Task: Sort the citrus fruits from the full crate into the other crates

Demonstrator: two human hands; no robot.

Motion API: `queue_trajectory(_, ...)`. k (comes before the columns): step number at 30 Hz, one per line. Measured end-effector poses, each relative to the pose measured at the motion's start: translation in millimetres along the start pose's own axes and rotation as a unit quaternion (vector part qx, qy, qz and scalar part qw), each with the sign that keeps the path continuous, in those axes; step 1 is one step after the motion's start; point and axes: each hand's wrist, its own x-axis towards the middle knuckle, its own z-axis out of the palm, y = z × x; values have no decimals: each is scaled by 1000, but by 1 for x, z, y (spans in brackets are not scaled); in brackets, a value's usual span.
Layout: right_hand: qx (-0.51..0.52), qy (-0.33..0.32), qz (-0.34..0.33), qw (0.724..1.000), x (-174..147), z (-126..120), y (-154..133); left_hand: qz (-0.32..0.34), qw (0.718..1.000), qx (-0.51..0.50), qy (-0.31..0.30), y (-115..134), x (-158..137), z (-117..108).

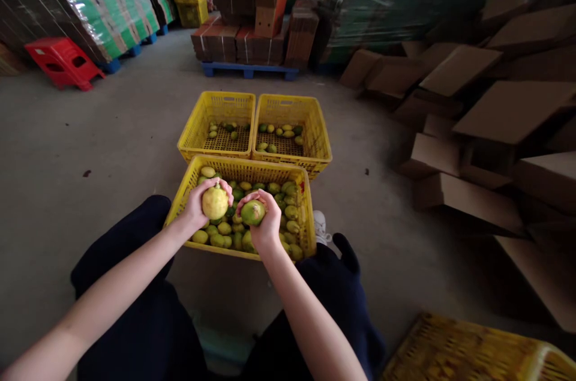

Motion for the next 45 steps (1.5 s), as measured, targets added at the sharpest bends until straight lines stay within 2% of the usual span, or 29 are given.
queue_trajectory(7,6,2,10,1000,0,0,0,1,1000,23,4,-1,-1,0)
queue_trajectory(15,-7,7,11,1000,1,0,2,-23,999,-33,36,0,2,0)
queue_trajectory(19,16,25,11,999,3,-1,2,-37,998,-47,34,0,4,-1)
queue_trajectory(24,14,17,26,999,5,-3,3,-42,997,-52,40,-1,4,-3)
queue_trajectory(36,15,19,52,998,4,-4,2,-49,998,-31,22,-3,3,-1)
queue_trajectory(45,17,24,57,998,4,-4,2,-46,998,-20,44,-3,4,0)
